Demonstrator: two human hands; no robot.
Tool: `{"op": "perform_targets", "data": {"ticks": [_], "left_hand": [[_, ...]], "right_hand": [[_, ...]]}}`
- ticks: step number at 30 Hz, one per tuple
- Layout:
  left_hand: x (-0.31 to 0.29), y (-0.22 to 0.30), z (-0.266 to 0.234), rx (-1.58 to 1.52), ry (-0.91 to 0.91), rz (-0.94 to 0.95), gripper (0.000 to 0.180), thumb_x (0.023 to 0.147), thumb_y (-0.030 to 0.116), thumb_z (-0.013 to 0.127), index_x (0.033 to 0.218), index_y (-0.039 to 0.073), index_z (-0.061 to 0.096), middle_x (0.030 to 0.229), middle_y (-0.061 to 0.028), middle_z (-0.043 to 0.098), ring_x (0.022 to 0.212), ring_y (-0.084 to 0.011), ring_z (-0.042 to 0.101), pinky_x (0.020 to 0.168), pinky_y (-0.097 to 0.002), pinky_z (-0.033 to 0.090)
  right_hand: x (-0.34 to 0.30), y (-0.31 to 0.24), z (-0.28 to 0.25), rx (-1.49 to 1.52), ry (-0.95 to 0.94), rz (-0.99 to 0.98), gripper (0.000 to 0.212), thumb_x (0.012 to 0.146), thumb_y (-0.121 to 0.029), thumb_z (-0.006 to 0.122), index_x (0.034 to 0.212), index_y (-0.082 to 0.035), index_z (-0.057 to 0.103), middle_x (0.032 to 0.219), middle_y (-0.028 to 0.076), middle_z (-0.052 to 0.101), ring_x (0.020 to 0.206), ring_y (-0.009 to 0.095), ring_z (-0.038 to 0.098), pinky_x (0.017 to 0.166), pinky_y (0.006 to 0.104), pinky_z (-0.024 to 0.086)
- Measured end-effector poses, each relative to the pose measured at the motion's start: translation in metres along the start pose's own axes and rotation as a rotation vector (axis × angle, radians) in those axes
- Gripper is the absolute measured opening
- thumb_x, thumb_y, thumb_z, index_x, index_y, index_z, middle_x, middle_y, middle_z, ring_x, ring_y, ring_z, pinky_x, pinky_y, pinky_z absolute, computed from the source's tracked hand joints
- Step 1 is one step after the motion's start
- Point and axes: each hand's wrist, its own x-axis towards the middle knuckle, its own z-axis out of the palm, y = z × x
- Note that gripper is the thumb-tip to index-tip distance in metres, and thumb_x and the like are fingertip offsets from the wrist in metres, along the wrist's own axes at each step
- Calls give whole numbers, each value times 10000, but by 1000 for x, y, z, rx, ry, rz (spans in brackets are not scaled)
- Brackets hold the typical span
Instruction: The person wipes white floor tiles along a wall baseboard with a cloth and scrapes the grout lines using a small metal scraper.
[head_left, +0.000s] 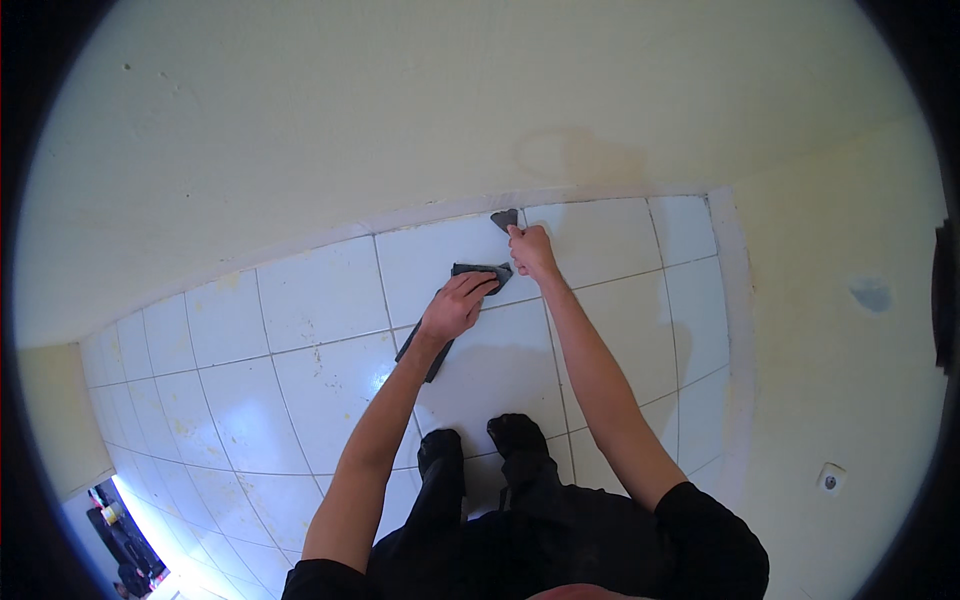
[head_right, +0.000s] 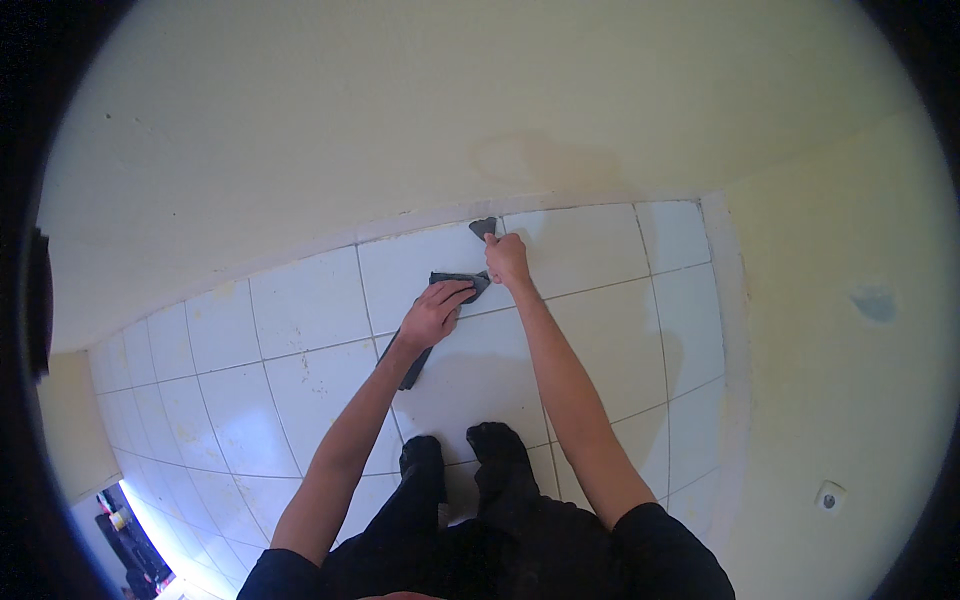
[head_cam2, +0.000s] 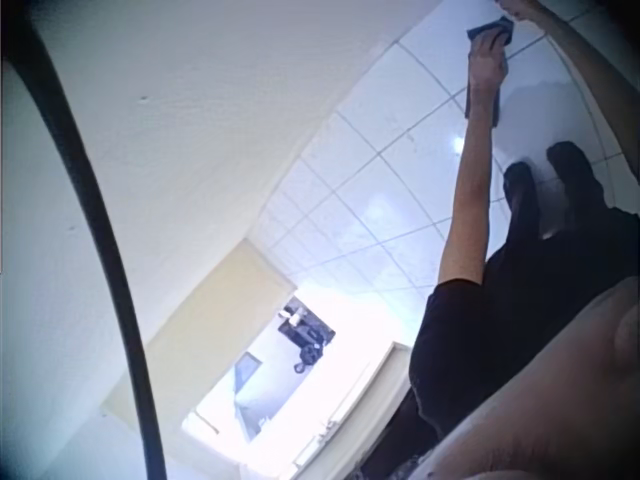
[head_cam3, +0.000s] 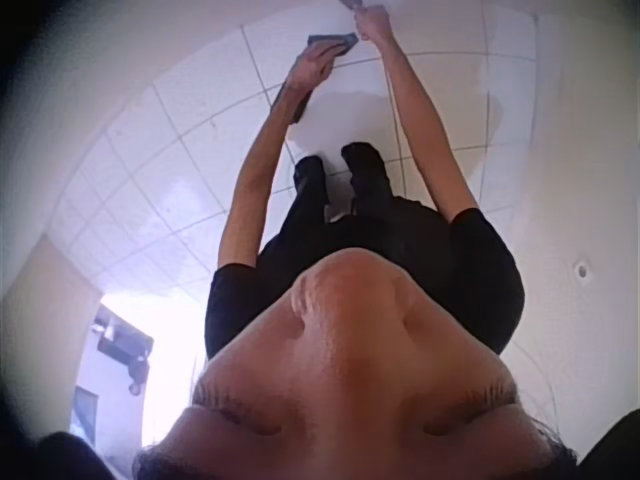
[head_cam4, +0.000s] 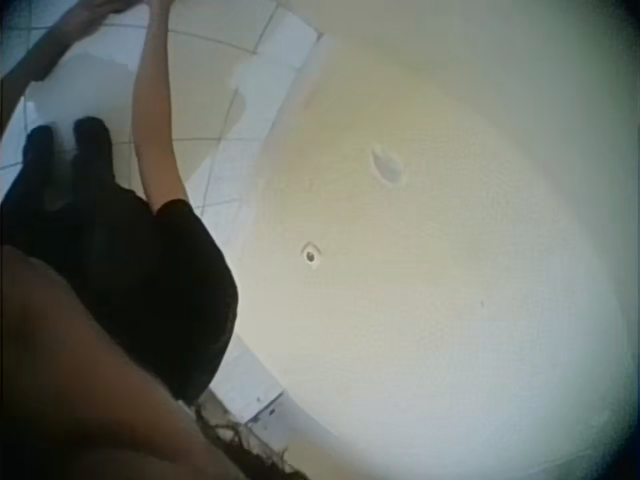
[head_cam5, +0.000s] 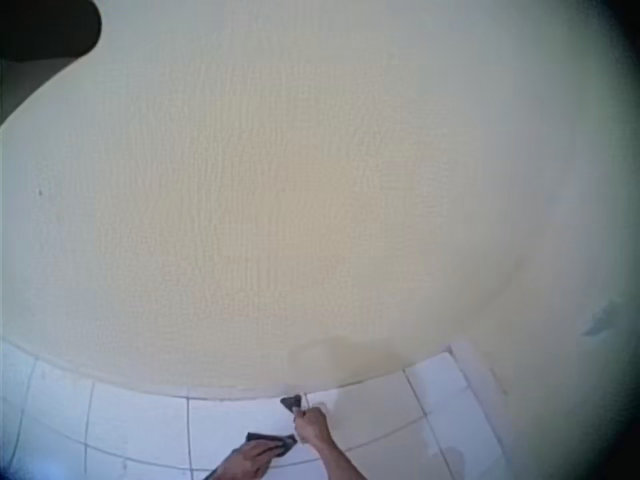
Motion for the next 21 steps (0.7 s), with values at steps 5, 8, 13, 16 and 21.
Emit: {"op": "perform_targets", "data": {"ticks": [5,8,13,16,21], "left_hand": [[1,2,-1,8,-12,-12,440,813,-5,616,1236,107,661,1291,-56,632,1188,-256,583,1002,-399,496],[-1,0,-2,18,-12,-6,441,811,-4,618,1235,107,661,1291,-56,633,1189,-256,582,1001,-400,495],[2,2,-2,12,-6,-4,446,806,-10,618,1234,106,661,1287,-55,634,1190,-257,583,997,-397,498],[2,2,-2,13,-1,3,444,807,-12,616,1233,103,661,1287,-56,634,1184,-258,587,995,-396,499],[3,2,-2,4,-10,5,430,812,-13,613,1225,99,664,1288,-57,634,1177,-259,591,995,-393,499]], "right_hand": [[1,8,6,8,-4,-20,423,1031,-366,552,735,-69,502,541,-12,414,366,90,343,323,291,235],[-3,11,14,316,-85,101,430,1032,-374,549,744,-58,502,547,-8,421,368,88,347,324,289,241],[0,21,20,-50,102,-168,425,1034,-408,535,749,-96,488,547,-28,387,366,87,292,328,281,204],[3,24,23,-75,136,-155,439,1031,-411,539,731,-92,510,539,-17,417,361,100,336,319,288,238],[11,25,14,421,-111,125,463,1027,-397,549,709,-61,543,530,10,469,365,118,427,312,299,303]]}}
